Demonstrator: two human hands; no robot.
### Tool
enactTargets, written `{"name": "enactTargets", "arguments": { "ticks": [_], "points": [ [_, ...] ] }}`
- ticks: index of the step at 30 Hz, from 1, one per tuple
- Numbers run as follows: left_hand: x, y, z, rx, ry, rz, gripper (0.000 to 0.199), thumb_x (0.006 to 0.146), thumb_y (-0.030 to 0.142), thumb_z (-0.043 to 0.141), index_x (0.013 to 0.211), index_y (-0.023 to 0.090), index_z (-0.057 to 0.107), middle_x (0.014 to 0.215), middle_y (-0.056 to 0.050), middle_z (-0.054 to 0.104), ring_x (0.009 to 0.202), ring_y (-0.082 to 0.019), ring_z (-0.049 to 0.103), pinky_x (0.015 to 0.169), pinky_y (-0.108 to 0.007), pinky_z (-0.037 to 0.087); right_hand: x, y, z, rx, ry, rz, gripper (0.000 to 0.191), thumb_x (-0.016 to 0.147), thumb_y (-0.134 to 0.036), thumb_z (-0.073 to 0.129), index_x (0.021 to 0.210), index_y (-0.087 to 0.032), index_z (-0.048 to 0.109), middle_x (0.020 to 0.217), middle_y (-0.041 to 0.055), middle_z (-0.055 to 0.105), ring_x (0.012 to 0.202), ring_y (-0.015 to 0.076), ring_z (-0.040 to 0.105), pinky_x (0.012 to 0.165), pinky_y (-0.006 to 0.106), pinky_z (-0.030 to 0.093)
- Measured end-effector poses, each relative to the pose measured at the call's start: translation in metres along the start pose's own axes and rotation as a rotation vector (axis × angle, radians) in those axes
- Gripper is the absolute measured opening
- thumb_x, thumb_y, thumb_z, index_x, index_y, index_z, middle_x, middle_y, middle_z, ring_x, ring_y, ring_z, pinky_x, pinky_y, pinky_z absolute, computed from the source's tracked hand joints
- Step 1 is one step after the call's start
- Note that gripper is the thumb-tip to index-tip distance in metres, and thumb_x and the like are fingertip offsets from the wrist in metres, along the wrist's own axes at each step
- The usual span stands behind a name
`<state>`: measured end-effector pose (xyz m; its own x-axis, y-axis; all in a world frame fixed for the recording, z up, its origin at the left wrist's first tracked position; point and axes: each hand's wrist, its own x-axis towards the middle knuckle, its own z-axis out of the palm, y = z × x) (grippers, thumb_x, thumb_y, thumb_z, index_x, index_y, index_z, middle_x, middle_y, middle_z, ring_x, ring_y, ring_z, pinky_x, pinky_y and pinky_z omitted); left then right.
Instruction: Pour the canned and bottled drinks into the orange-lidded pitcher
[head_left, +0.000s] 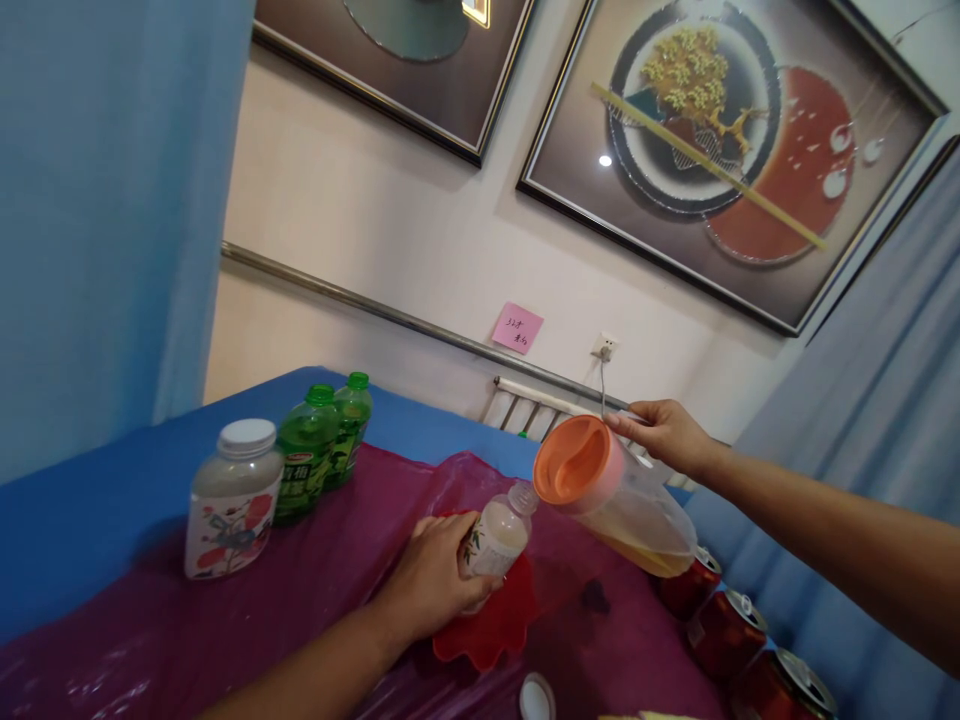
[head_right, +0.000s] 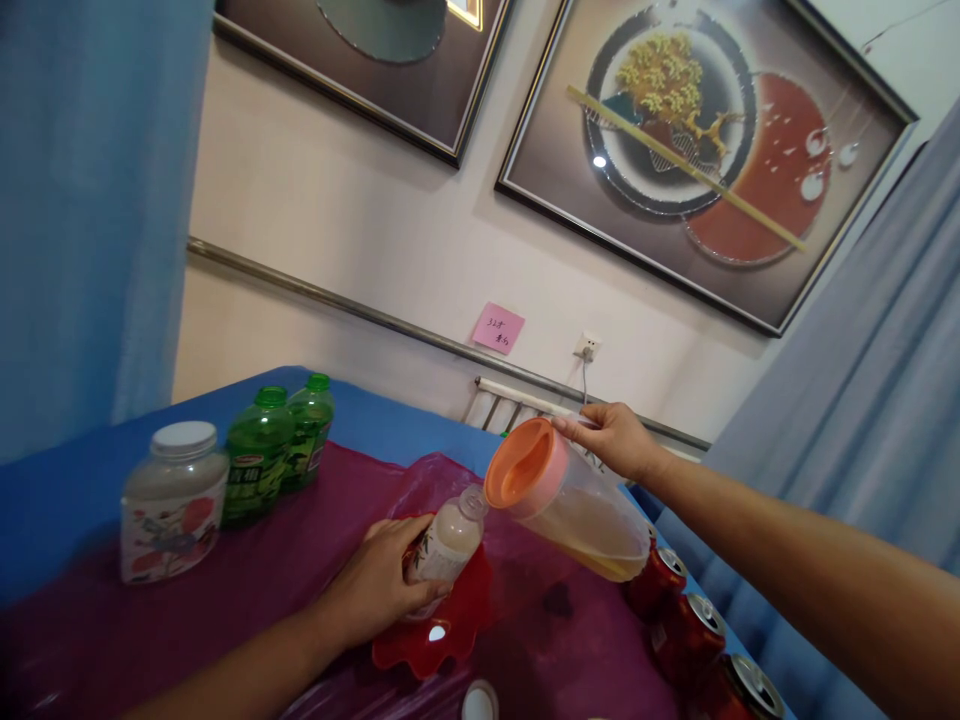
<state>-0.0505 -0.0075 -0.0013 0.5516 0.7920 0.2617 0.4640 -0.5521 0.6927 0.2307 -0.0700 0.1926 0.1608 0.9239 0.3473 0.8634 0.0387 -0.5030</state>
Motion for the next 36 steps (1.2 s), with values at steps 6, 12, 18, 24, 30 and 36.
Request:
{"name": "enactTargets", "arguments": {
  "ticks": [6, 12, 18, 24, 30, 36],
  "points": [
    [0.0007, -0.0026, 0.0021, 0.007, 0.004, 0.004, 0.071, 0.063, 0.041, 0.082, 0.128, 0.022, 0.062, 0.125, -0.008, 0.07, 0.117, -0.03, 0.06, 0.106, -0.041, 0.037, 0.0002, -0.0009, -0.0008, -0.014, -0.01, 0.005, 0.066, 0.066, -0.084, 0.062, 0.057, -0.02, 0.046, 0.055, -0.0053, 0.031, 0.051, 0.0096, 0.032, 0.046, 0.024, 0.026],
    [0.0004, -0.0012, 0.0015, 0.012, -0.006, 0.004, 0.07, 0.063, 0.041, 0.082, 0.127, 0.022, 0.063, 0.123, -0.007, 0.071, 0.116, -0.03, 0.061, 0.105, -0.041, 0.037, 0.0016, 0.0019, -0.0005, -0.017, -0.007, -0.004, 0.065, 0.067, -0.083, 0.062, 0.058, -0.02, 0.048, 0.054, -0.0054, 0.032, 0.05, 0.0094, 0.03, 0.045, 0.024, 0.026],
    [0.0004, 0.0006, 0.0, 0.007, -0.014, 0.004, 0.07, 0.062, 0.041, 0.082, 0.127, 0.023, 0.063, 0.124, -0.008, 0.07, 0.117, -0.03, 0.06, 0.106, -0.041, 0.036, 0.0018, 0.0035, 0.0, -0.017, -0.012, -0.002, 0.064, 0.068, -0.082, 0.063, 0.058, -0.02, 0.049, 0.054, -0.0049, 0.034, 0.05, 0.0095, 0.032, 0.044, 0.024, 0.026],
    [0.0011, -0.0009, 0.0002, 0.005, -0.016, 0.009, 0.07, 0.062, 0.042, 0.082, 0.127, 0.026, 0.063, 0.123, -0.006, 0.071, 0.116, -0.03, 0.061, 0.105, -0.041, 0.037, 0.0017, 0.0039, -0.0004, -0.011, -0.01, 0.004, 0.064, 0.068, -0.082, 0.063, 0.058, -0.02, 0.049, 0.053, -0.0052, 0.034, 0.05, 0.0096, 0.032, 0.044, 0.024, 0.026],
    [0.0007, -0.0005, 0.0003, 0.008, -0.013, 0.009, 0.07, 0.062, 0.041, 0.082, 0.127, 0.025, 0.063, 0.124, -0.007, 0.071, 0.117, -0.031, 0.061, 0.105, -0.042, 0.037, 0.0016, 0.0003, -0.0026, -0.022, -0.003, 0.013, 0.065, 0.066, -0.083, 0.062, 0.058, -0.02, 0.048, 0.054, -0.0051, 0.033, 0.051, 0.0099, 0.033, 0.045, 0.024, 0.027],
    [0.0003, -0.0014, 0.0013, 0.009, 0.0, 0.01, 0.068, 0.063, 0.041, 0.081, 0.126, 0.026, 0.063, 0.124, -0.007, 0.071, 0.116, -0.03, 0.061, 0.105, -0.041, 0.037, 0.0002, -0.0003, -0.0028, -0.017, 0.012, -0.006, 0.066, 0.066, -0.083, 0.062, 0.056, -0.02, 0.047, 0.053, -0.0053, 0.033, 0.05, 0.0095, 0.032, 0.044, 0.024, 0.026]
  ]
}}
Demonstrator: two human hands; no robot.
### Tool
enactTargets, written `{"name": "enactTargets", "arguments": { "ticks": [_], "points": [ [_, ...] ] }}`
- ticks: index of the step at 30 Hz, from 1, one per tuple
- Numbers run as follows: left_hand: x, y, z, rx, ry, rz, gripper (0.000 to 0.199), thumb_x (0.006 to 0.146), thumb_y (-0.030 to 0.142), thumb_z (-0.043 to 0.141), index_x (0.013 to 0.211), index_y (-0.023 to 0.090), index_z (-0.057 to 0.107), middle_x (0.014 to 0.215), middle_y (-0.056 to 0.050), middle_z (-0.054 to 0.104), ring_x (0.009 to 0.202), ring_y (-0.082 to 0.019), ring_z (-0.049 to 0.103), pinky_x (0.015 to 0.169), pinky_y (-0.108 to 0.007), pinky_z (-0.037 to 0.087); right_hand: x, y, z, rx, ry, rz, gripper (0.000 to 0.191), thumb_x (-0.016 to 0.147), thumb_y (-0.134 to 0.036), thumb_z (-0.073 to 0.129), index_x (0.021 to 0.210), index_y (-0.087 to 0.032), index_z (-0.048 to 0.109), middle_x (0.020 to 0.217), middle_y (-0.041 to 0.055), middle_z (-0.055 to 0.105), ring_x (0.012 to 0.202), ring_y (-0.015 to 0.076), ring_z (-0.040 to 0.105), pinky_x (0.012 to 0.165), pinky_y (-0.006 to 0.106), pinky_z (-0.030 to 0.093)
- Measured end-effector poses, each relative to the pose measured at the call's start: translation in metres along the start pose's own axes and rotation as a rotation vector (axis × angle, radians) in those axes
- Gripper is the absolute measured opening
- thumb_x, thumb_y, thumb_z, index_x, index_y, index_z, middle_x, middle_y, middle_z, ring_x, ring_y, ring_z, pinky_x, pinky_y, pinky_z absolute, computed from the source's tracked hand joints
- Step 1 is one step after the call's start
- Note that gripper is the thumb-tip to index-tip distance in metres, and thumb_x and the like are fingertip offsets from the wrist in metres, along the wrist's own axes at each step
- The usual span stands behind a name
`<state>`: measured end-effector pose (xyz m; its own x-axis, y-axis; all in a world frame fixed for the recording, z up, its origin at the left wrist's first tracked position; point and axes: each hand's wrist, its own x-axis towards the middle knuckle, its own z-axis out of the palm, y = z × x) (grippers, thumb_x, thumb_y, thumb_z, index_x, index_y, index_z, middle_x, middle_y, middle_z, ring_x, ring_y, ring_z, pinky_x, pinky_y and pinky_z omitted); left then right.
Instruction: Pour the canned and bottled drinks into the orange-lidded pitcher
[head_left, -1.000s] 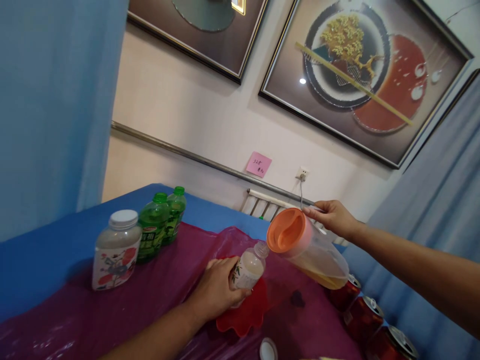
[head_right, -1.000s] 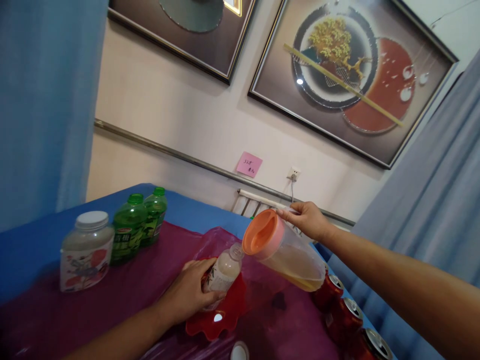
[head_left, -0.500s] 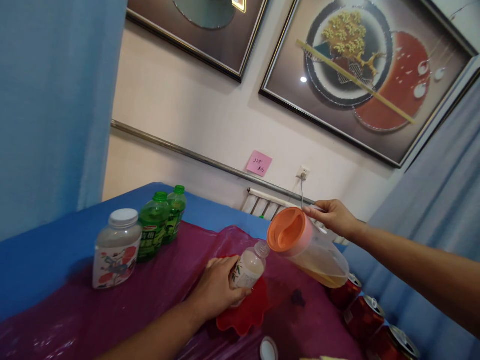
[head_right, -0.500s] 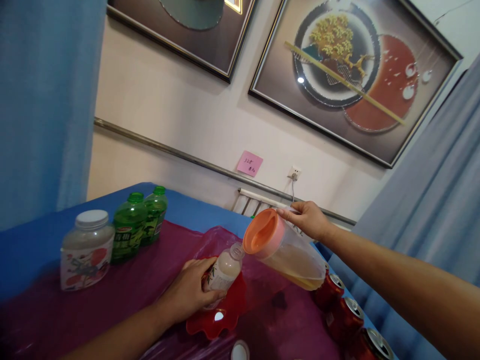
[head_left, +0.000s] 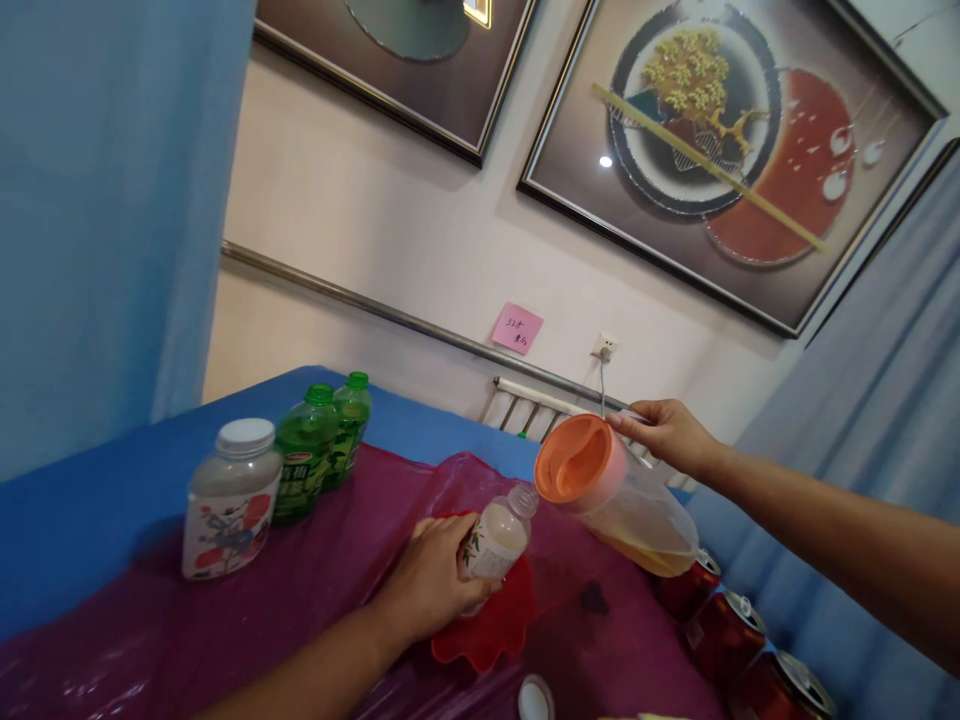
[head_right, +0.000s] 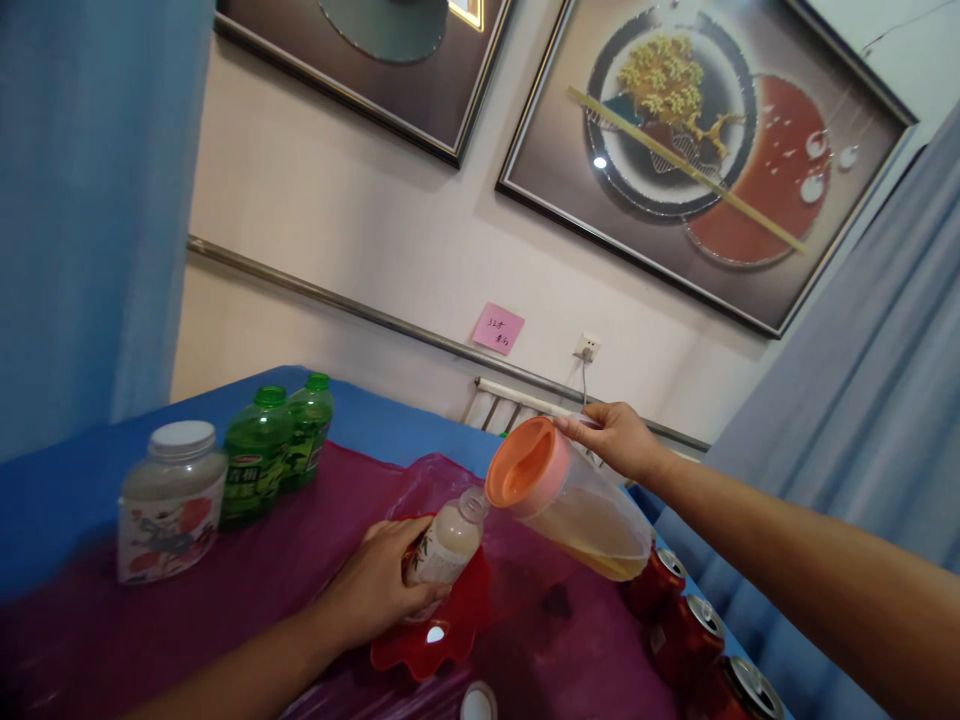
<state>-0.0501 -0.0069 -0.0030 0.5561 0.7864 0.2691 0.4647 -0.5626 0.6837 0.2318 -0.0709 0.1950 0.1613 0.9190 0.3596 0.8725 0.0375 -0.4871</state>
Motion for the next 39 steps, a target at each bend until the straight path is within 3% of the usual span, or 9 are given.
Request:
{"name": "enactTargets", "arguments": {
  "ticks": [13, 29, 39],
  "points": [
    [0.0003, -0.0019, 0.0009, 0.006, -0.007, 0.009, 0.07, 0.063, 0.041, 0.082, 0.128, 0.024, 0.062, 0.127, -0.009, 0.07, 0.119, -0.03, 0.06, 0.107, -0.043, 0.035, -0.0005, -0.0014, -0.0019, 0.002, -0.016, -0.002, 0.066, 0.068, -0.082, 0.062, 0.055, -0.022, 0.039, 0.054, -0.0058, 0.028, 0.052, 0.0095, 0.027, 0.046, 0.025, 0.022],
    [-0.0006, 0.0014, -0.0016, 0.01, -0.017, -0.008, 0.068, 0.063, 0.041, 0.081, 0.126, 0.022, 0.063, 0.124, -0.008, 0.07, 0.117, -0.03, 0.06, 0.105, -0.04, 0.037, 0.0004, 0.0018, 0.0003, 0.0, -0.02, 0.02, 0.065, 0.066, -0.083, 0.062, 0.058, -0.02, 0.046, 0.056, -0.0054, 0.031, 0.052, 0.0095, 0.03, 0.046, 0.024, 0.024],
    [-0.0018, 0.0017, -0.0019, 0.013, -0.007, -0.019, 0.07, 0.063, 0.04, 0.081, 0.127, 0.022, 0.062, 0.125, -0.007, 0.07, 0.117, -0.03, 0.06, 0.105, -0.04, 0.037, -0.0002, 0.0047, -0.0008, 0.011, 0.0, 0.011, 0.064, 0.069, -0.081, 0.064, 0.056, -0.022, 0.041, 0.055, -0.0061, 0.028, 0.052, 0.0092, 0.027, 0.046, 0.024, 0.023]
  ]
}}
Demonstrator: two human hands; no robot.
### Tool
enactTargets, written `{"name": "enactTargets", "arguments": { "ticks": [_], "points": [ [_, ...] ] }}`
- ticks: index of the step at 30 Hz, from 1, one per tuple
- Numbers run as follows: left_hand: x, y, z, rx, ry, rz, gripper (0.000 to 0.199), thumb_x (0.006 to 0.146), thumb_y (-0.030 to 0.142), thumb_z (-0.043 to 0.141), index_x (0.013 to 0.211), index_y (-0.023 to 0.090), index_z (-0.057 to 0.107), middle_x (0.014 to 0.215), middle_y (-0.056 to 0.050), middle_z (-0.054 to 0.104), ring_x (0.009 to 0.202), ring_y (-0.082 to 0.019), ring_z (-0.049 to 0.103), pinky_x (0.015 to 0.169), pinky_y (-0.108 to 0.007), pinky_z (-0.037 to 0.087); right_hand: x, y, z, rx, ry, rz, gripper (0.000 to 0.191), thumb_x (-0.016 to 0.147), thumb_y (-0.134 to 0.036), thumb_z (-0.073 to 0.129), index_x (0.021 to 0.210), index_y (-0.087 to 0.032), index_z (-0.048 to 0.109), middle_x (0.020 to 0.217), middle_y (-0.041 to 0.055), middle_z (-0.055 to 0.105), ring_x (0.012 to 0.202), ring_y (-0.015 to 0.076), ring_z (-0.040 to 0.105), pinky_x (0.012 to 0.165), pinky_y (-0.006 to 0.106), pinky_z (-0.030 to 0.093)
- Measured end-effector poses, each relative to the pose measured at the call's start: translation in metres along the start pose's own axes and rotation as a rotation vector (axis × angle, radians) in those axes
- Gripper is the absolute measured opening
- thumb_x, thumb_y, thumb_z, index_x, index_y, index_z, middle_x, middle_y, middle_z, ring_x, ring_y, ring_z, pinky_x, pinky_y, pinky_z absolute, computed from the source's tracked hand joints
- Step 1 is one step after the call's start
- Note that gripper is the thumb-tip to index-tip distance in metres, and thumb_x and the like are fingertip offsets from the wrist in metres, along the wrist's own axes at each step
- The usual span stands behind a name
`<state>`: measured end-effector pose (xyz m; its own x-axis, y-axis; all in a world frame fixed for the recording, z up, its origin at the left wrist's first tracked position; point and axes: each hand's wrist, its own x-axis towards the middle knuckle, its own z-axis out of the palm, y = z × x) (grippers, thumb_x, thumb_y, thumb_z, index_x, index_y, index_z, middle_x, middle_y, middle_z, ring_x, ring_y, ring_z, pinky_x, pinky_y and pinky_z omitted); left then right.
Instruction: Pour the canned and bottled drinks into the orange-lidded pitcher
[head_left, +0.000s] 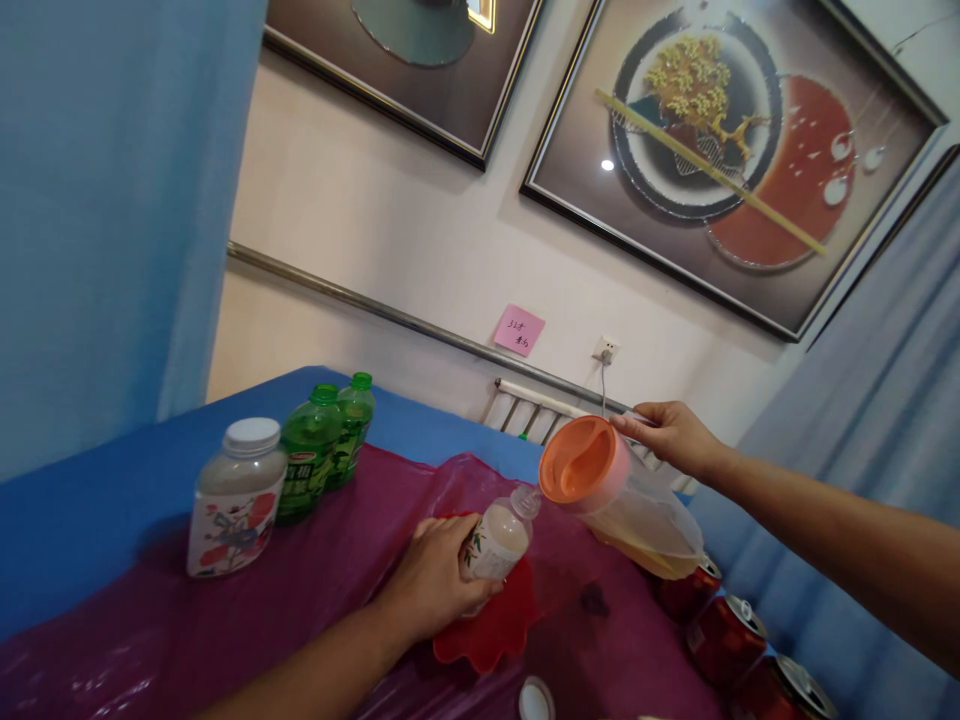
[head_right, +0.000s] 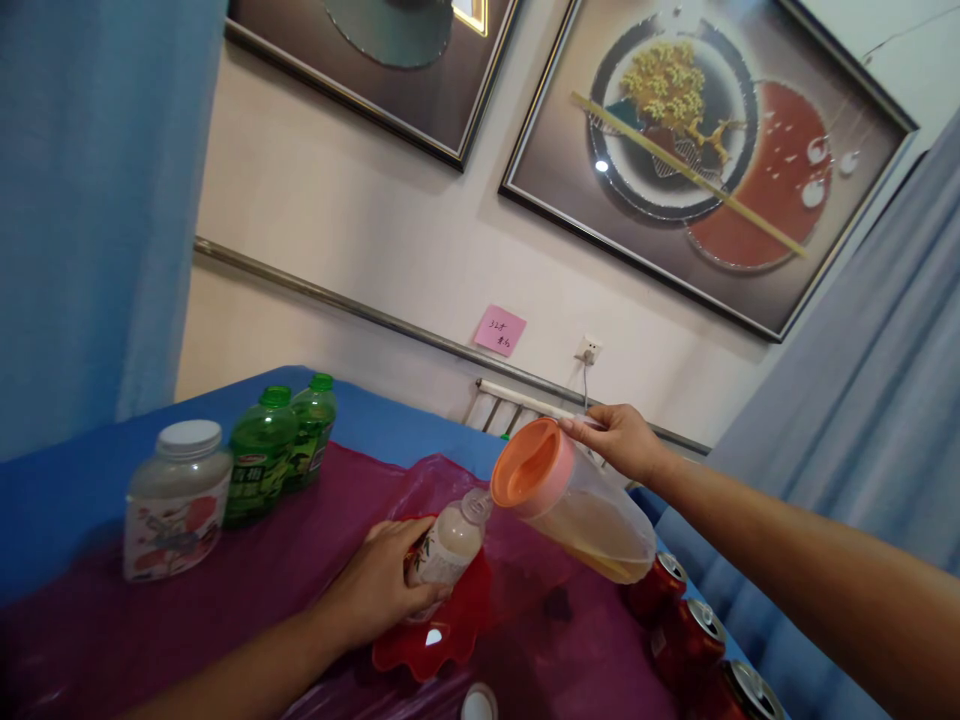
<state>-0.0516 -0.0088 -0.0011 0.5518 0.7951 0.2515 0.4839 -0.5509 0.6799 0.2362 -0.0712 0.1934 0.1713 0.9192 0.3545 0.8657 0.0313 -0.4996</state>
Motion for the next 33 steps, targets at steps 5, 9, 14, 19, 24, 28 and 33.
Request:
{"name": "enactTargets", "arguments": {
  "ticks": [5, 9, 14, 19, 24, 28, 33],
  "points": [
    [0.0003, -0.0018, 0.0011, 0.001, -0.002, 0.009, 0.065, 0.063, 0.042, 0.081, 0.123, 0.023, 0.064, 0.122, -0.005, 0.071, 0.115, -0.029, 0.061, 0.103, -0.039, 0.039, -0.0007, -0.0002, 0.0008, -0.009, -0.009, 0.004, 0.065, 0.067, -0.082, 0.063, 0.057, -0.021, 0.043, 0.056, -0.0057, 0.029, 0.052, 0.0093, 0.029, 0.046, 0.024, 0.023],
    [0.0017, -0.0055, 0.0038, 0.003, 0.006, 0.035, 0.064, 0.063, 0.043, 0.081, 0.122, 0.024, 0.064, 0.121, -0.005, 0.071, 0.114, -0.029, 0.061, 0.103, -0.039, 0.038, -0.0011, -0.0007, 0.0016, -0.001, -0.018, 0.015, 0.065, 0.066, -0.083, 0.063, 0.057, -0.021, 0.044, 0.055, -0.0057, 0.029, 0.051, 0.0093, 0.03, 0.046, 0.024, 0.023],
    [0.0029, -0.0076, 0.0058, 0.0, 0.008, 0.032, 0.07, 0.063, 0.042, 0.082, 0.127, 0.023, 0.061, 0.125, -0.007, 0.07, 0.117, -0.029, 0.06, 0.106, -0.041, 0.035, -0.0011, -0.0015, 0.0012, -0.005, -0.02, 0.014, 0.066, 0.066, -0.083, 0.063, 0.056, -0.021, 0.043, 0.055, -0.0058, 0.029, 0.051, 0.0089, 0.029, 0.046, 0.024, 0.023],
    [0.0012, -0.0037, 0.0027, -0.007, 0.0, 0.013, 0.069, 0.063, 0.041, 0.082, 0.127, 0.021, 0.062, 0.125, -0.008, 0.07, 0.117, -0.03, 0.06, 0.105, -0.04, 0.037, -0.0009, -0.0023, 0.0007, -0.015, -0.008, 0.005, 0.065, 0.067, -0.081, 0.064, 0.056, -0.021, 0.044, 0.055, -0.0056, 0.03, 0.052, 0.0092, 0.03, 0.046, 0.024, 0.023],
    [0.0006, -0.0024, 0.0021, 0.004, 0.002, 0.009, 0.069, 0.063, 0.042, 0.082, 0.126, 0.021, 0.062, 0.125, -0.008, 0.07, 0.117, -0.03, 0.06, 0.105, -0.04, 0.037, -0.0009, -0.0021, 0.0012, -0.022, -0.004, 0.003, 0.065, 0.067, -0.082, 0.063, 0.057, -0.02, 0.045, 0.055, -0.0055, 0.03, 0.051, 0.0094, 0.03, 0.045, 0.024, 0.024],
    [0.0006, -0.0045, 0.0038, 0.008, 0.013, 0.018, 0.066, 0.063, 0.042, 0.081, 0.124, 0.022, 0.063, 0.123, -0.007, 0.071, 0.117, -0.03, 0.06, 0.104, -0.039, 0.037, -0.0004, -0.0021, 0.0014, -0.019, -0.007, -0.006, 0.065, 0.068, -0.082, 0.063, 0.057, -0.021, 0.044, 0.055, -0.0056, 0.029, 0.052, 0.0094, 0.03, 0.045, 0.024, 0.023],
    [0.0002, -0.0066, 0.0042, 0.003, 0.01, 0.028, 0.065, 0.063, 0.043, 0.08, 0.122, 0.024, 0.063, 0.122, -0.006, 0.071, 0.115, -0.03, 0.06, 0.103, -0.039, 0.038, -0.0002, -0.0031, 0.0019, -0.026, -0.002, -0.018, 0.065, 0.068, -0.082, 0.063, 0.056, -0.021, 0.042, 0.055, -0.0058, 0.029, 0.052, 0.0093, 0.029, 0.045, 0.024, 0.024]
  ]
}}
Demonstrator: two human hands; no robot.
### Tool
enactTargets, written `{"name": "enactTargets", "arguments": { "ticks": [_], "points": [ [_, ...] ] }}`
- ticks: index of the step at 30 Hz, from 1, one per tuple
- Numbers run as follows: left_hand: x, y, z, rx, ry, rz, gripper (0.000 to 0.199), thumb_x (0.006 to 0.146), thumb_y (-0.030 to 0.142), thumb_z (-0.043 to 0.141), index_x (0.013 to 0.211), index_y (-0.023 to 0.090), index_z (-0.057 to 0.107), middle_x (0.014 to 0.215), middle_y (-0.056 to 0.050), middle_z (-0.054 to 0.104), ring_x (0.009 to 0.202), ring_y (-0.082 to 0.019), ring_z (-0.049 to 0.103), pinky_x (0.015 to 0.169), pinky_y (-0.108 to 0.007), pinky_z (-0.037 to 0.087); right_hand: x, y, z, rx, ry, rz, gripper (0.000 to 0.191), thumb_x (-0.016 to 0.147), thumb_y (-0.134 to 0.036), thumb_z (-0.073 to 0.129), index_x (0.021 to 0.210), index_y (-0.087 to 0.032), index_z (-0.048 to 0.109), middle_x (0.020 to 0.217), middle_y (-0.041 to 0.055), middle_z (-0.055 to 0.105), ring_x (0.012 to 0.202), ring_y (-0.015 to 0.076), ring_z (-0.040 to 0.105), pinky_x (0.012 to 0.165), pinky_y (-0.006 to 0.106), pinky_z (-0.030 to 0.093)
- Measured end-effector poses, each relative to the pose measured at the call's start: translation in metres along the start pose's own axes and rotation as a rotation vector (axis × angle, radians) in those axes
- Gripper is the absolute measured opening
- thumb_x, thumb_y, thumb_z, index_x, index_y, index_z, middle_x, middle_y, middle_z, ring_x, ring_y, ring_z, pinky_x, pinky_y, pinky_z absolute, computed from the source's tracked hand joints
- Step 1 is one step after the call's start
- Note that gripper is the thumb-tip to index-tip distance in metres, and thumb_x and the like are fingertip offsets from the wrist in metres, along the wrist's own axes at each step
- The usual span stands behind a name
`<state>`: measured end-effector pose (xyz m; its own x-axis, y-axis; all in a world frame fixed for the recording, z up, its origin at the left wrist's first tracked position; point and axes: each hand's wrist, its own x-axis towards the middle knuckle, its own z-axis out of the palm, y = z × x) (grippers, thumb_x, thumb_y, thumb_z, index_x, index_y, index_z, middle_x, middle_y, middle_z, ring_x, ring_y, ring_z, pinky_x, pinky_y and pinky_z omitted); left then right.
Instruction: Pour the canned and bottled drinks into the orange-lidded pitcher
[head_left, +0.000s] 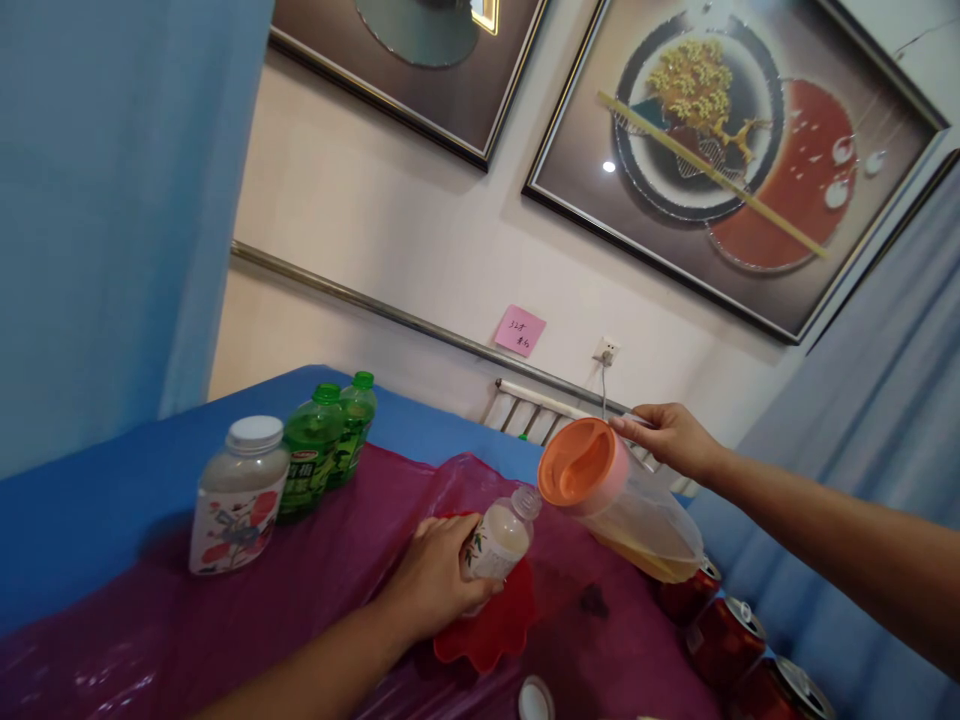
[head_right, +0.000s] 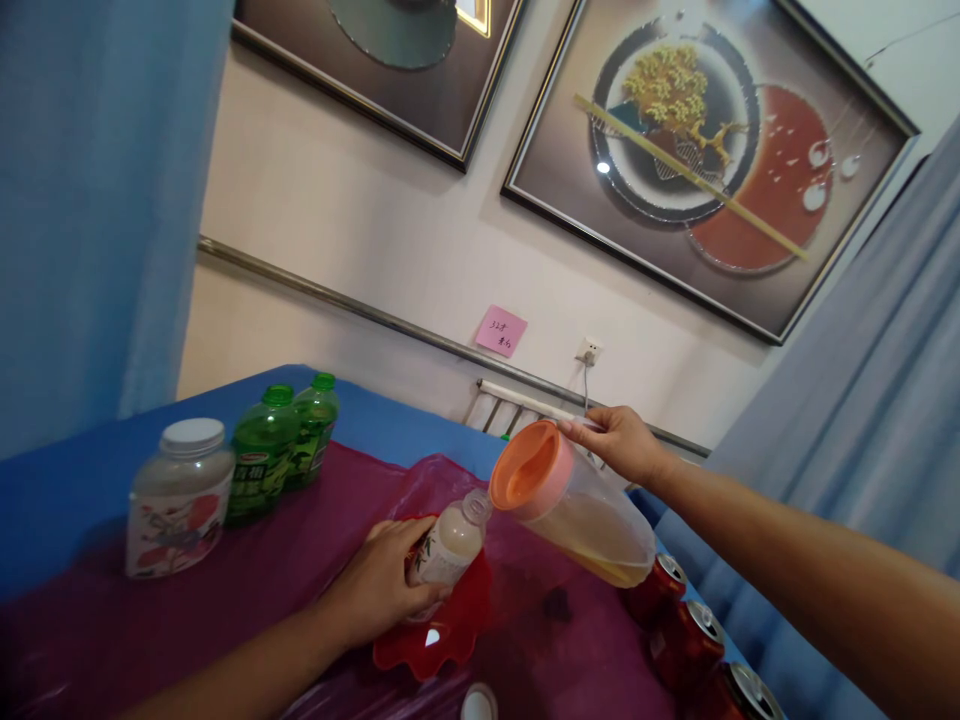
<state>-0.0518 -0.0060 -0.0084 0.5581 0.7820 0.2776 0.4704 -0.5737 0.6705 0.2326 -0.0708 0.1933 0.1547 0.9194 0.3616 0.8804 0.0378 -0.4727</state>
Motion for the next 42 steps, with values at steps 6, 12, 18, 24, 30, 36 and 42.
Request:
{"name": "enactTargets", "arguments": {
  "ticks": [6, 12, 18, 24, 30, 36, 42],
  "points": [
    [-0.0006, 0.0018, -0.0016, -0.003, -0.011, 0.006, 0.063, 0.064, 0.044, 0.079, 0.122, 0.025, 0.063, 0.122, -0.006, 0.071, 0.115, -0.029, 0.06, 0.103, -0.04, 0.037, -0.001, -0.0031, 0.0001, 0.006, -0.01, 0.009, 0.066, 0.067, -0.083, 0.062, 0.056, -0.021, 0.042, 0.056, -0.0053, 0.03, 0.053, 0.0097, 0.03, 0.045, 0.024, 0.025],
    [-0.0002, 0.0031, -0.0024, 0.001, -0.018, 0.0, 0.063, 0.063, 0.042, 0.08, 0.122, 0.025, 0.064, 0.121, -0.006, 0.071, 0.114, -0.03, 0.061, 0.103, -0.04, 0.038, -0.001, -0.0036, -0.0005, -0.004, -0.007, -0.001, 0.066, 0.067, -0.083, 0.062, 0.057, -0.021, 0.044, 0.055, -0.0056, 0.029, 0.052, 0.0094, 0.029, 0.045, 0.024, 0.024],
    [0.0, 0.0003, -0.0004, -0.011, -0.001, -0.001, 0.064, 0.062, 0.042, 0.082, 0.121, 0.023, 0.064, 0.121, -0.007, 0.071, 0.114, -0.03, 0.061, 0.102, -0.04, 0.037, -0.0009, -0.0021, -0.0023, 0.007, -0.007, -0.005, 0.066, 0.069, -0.081, 0.062, 0.056, -0.022, 0.038, 0.055, -0.0063, 0.026, 0.052, 0.0092, 0.027, 0.045, 0.024, 0.022],
    [0.0003, -0.0021, 0.001, -0.005, 0.009, 0.022, 0.064, 0.062, 0.043, 0.082, 0.12, 0.023, 0.064, 0.119, -0.006, 0.072, 0.112, -0.029, 0.062, 0.103, -0.04, 0.037, -0.0021, -0.0051, -0.0035, -0.012, 0.001, -0.017, 0.067, 0.069, -0.083, 0.061, 0.055, -0.022, 0.038, 0.054, -0.0063, 0.026, 0.051, 0.0092, 0.027, 0.045, 0.024, 0.022],
    [0.0005, -0.0016, -0.0004, -0.002, -0.003, 0.034, 0.061, 0.062, 0.043, 0.081, 0.118, 0.024, 0.065, 0.116, -0.005, 0.073, 0.111, -0.029, 0.062, 0.102, -0.04, 0.037, -0.003, -0.0056, -0.0023, -0.003, -0.01, -0.013, 0.066, 0.07, -0.082, 0.062, 0.055, -0.022, 0.039, 0.055, -0.0058, 0.027, 0.052, 0.0092, 0.027, 0.045, 0.024, 0.022],
    [0.0001, -0.0012, -0.0011, -0.003, -0.013, 0.021, 0.06, 0.063, 0.044, 0.081, 0.118, 0.025, 0.064, 0.119, -0.006, 0.072, 0.114, -0.029, 0.061, 0.103, -0.041, 0.036, -0.0034, -0.0042, -0.0018, 0.007, -0.009, -0.005, 0.066, 0.069, -0.081, 0.063, 0.055, -0.021, 0.039, 0.055, -0.0058, 0.027, 0.052, 0.0093, 0.027, 0.045, 0.024, 0.022],
    [-0.0002, 0.0, -0.0017, -0.009, -0.015, 0.012, 0.062, 0.062, 0.043, 0.081, 0.119, 0.025, 0.064, 0.121, -0.006, 0.071, 0.115, -0.03, 0.061, 0.102, -0.04, 0.037, -0.0037, -0.0037, -0.002, 0.011, -0.013, 0.002, 0.066, 0.068, -0.082, 0.063, 0.056, -0.021, 0.041, 0.055, -0.006, 0.027, 0.053, 0.0093, 0.027, 0.046, 0.024, 0.023]
  ]
}}
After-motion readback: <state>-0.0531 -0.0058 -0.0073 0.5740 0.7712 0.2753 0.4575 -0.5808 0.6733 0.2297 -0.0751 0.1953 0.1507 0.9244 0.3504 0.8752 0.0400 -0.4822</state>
